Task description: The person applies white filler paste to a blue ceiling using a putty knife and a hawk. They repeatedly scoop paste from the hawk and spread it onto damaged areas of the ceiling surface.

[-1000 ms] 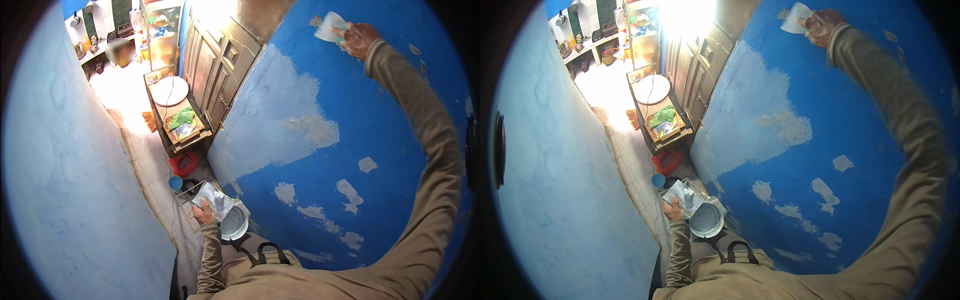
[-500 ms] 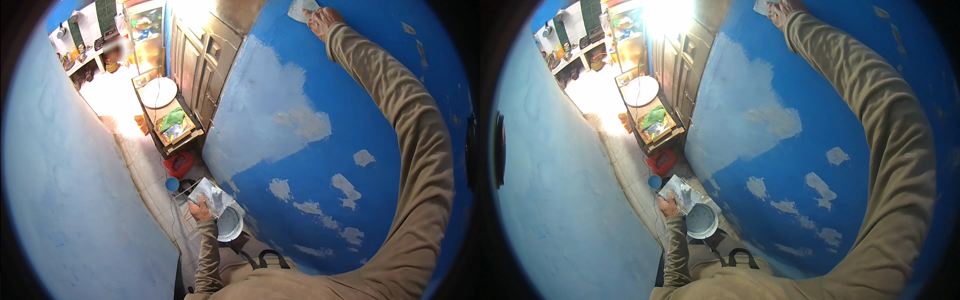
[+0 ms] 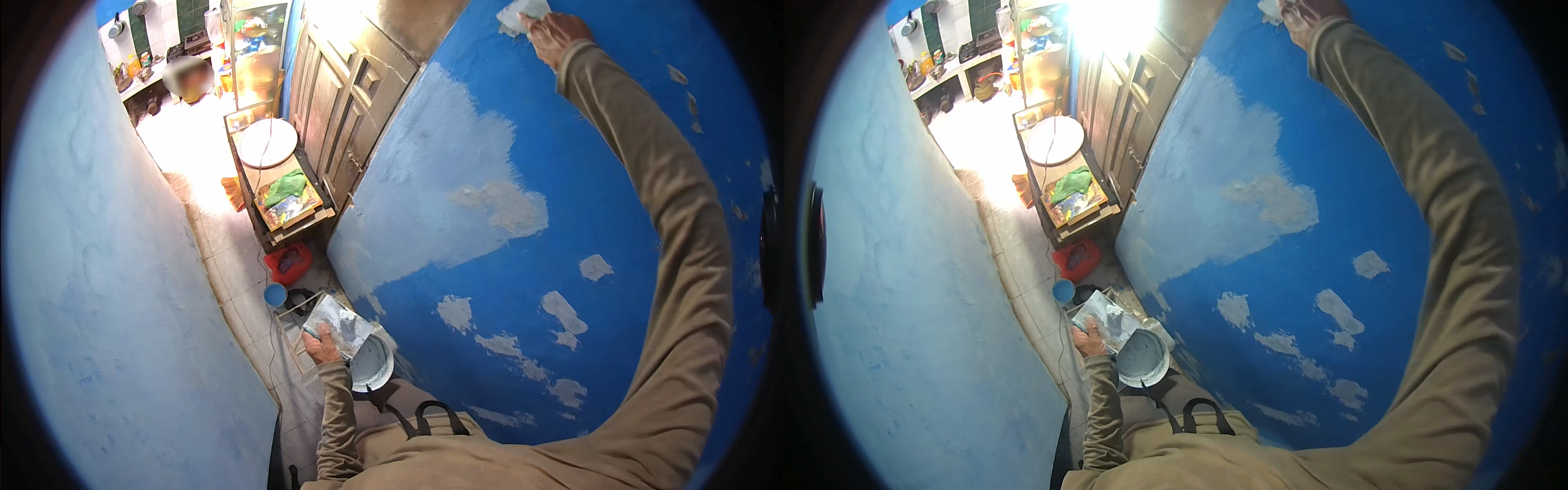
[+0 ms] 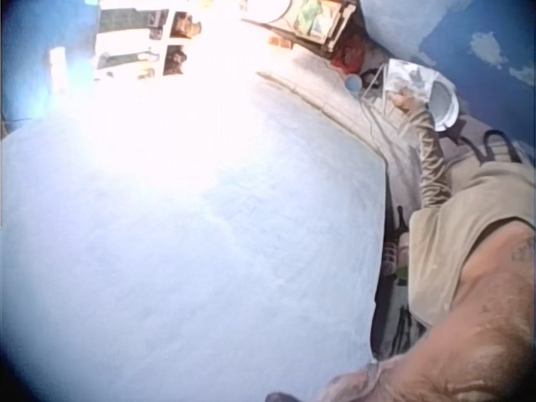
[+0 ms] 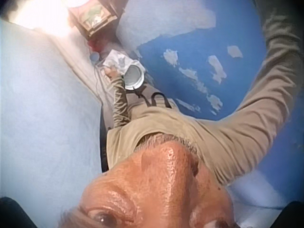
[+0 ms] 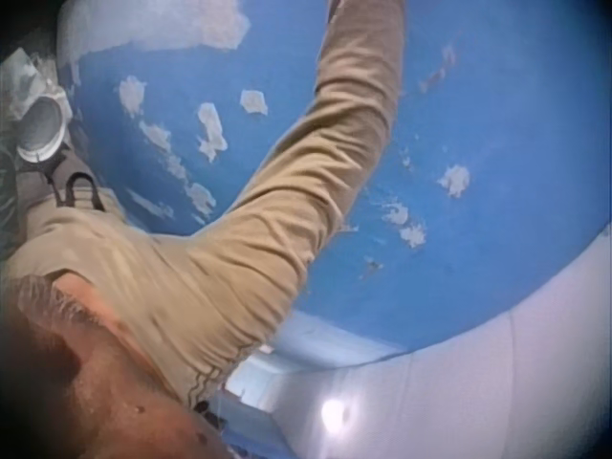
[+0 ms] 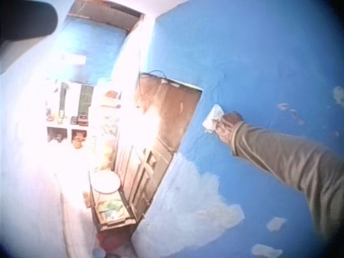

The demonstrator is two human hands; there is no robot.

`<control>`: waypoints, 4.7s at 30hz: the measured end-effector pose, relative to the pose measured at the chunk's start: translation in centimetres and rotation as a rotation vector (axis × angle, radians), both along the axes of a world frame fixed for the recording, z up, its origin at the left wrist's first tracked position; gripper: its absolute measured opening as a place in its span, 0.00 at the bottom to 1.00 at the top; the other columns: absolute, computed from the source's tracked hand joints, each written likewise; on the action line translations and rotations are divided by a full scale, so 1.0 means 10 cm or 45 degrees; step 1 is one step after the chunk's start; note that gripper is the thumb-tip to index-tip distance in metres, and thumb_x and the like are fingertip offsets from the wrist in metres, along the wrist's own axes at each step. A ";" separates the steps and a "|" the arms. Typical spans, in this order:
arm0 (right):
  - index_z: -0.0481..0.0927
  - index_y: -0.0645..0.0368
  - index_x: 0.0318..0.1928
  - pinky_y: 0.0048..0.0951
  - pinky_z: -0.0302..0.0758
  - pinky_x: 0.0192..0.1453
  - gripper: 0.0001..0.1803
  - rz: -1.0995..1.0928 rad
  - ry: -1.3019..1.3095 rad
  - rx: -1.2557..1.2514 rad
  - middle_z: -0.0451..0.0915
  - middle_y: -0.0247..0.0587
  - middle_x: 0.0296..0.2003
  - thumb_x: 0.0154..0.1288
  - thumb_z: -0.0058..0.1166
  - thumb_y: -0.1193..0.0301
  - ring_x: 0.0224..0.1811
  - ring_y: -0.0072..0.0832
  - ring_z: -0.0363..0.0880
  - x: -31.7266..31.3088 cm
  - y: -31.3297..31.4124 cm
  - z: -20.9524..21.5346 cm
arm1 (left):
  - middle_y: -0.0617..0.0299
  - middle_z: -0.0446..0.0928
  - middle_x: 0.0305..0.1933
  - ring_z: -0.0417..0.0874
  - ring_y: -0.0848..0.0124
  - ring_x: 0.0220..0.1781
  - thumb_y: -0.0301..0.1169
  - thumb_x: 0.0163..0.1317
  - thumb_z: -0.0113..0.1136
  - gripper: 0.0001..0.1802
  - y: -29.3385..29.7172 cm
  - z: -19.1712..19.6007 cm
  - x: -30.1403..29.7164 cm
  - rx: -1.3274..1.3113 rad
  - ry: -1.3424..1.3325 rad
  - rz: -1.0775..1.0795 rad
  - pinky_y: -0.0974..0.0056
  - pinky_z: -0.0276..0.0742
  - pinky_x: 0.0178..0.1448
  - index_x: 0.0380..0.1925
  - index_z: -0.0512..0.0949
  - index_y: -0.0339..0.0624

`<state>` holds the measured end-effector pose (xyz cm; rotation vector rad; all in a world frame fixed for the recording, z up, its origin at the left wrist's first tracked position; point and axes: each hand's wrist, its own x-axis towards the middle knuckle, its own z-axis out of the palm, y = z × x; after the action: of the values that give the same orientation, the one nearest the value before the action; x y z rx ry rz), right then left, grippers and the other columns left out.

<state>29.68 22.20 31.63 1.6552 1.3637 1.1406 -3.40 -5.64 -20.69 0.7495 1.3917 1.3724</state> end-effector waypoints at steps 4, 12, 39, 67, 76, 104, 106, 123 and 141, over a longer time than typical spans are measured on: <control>0.66 0.48 0.64 0.32 0.81 0.35 0.24 0.054 -0.368 -0.047 0.82 0.39 0.38 0.68 0.43 0.72 0.36 0.31 0.83 0.41 0.27 -0.30 | 0.57 0.75 0.41 0.75 0.71 0.39 0.38 0.65 0.55 0.18 0.03 0.12 0.04 0.032 -0.072 0.019 0.66 0.73 0.45 0.44 0.69 0.32; 0.68 0.49 0.59 0.29 0.78 0.33 0.19 -0.219 -0.182 -0.372 0.80 0.42 0.42 0.67 0.44 0.70 0.36 0.29 0.82 -0.30 -0.21 -0.13 | 0.57 0.75 0.41 0.75 0.71 0.39 0.39 0.66 0.55 0.19 -0.04 -0.06 -0.05 -0.014 -0.045 0.033 0.66 0.73 0.46 0.45 0.69 0.32; 0.74 0.52 0.57 0.40 0.83 0.40 0.18 -0.031 0.038 0.111 0.79 0.41 0.50 0.67 0.44 0.72 0.41 0.37 0.83 -0.13 0.26 -0.54 | 0.59 0.75 0.35 0.73 0.73 0.35 0.37 0.65 0.56 0.15 0.10 0.11 -0.23 0.075 -0.037 0.099 0.66 0.72 0.42 0.38 0.69 0.34; 0.64 0.41 0.66 0.27 0.75 0.20 0.29 0.742 1.321 -0.872 0.71 0.38 0.24 0.65 0.53 0.65 0.16 0.22 0.69 -1.20 -2.20 -1.57 | 0.63 0.73 0.36 0.70 0.77 0.36 0.32 0.66 0.55 0.12 0.67 1.08 -0.23 0.244 -0.340 -0.025 0.73 0.68 0.43 0.42 0.69 0.35; 0.66 0.50 0.65 0.33 0.76 0.22 0.26 0.507 1.381 -0.935 0.73 0.49 0.30 0.66 0.47 0.66 0.19 0.32 0.76 -1.71 -2.27 -1.90 | 0.58 0.72 0.41 0.69 0.74 0.41 0.33 0.67 0.54 0.17 0.76 1.47 -0.09 0.407 -0.208 0.053 0.69 0.68 0.50 0.46 0.67 0.29; 0.54 0.48 0.71 0.30 0.80 0.29 0.33 -0.201 -0.220 -0.156 0.81 0.48 0.36 0.66 0.44 0.75 0.31 0.31 0.82 0.04 -0.20 -0.43 | 0.66 0.69 0.33 0.68 0.79 0.33 0.35 0.66 0.55 0.15 0.38 1.13 0.31 0.122 -0.247 0.084 0.73 0.69 0.37 0.42 0.67 0.34; 0.53 0.48 0.71 0.32 0.80 0.31 0.34 -0.209 -0.262 -0.267 0.81 0.47 0.38 0.66 0.46 0.74 0.32 0.33 0.83 0.07 -0.27 -0.41 | 0.66 0.69 0.32 0.67 0.79 0.32 0.35 0.66 0.55 0.15 0.39 1.12 0.27 0.114 -0.260 0.058 0.73 0.69 0.36 0.42 0.67 0.34; 0.73 0.64 0.42 0.29 0.71 0.18 0.13 0.351 2.992 0.642 0.76 0.39 0.26 0.59 0.52 0.68 0.18 0.27 0.75 -0.21 -0.64 -1.59 | 0.57 0.74 0.39 0.73 0.70 0.39 0.38 0.63 0.56 0.19 0.30 0.46 -0.64 0.226 0.033 0.189 0.64 0.72 0.46 0.43 0.69 0.30; 0.78 0.70 0.34 0.34 0.70 0.15 0.15 0.397 2.867 1.578 0.72 0.40 0.16 0.60 0.46 0.68 0.11 0.33 0.74 -0.07 0.55 -2.05 | 0.54 0.74 0.40 0.74 0.65 0.41 0.43 0.61 0.57 0.23 0.08 0.61 -0.73 0.176 0.205 0.185 0.61 0.71 0.49 0.44 0.70 0.31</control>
<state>28.96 27.69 11.10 4.1391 1.9774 -0.8492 -10.65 -4.81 -14.60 0.8793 1.5124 1.5621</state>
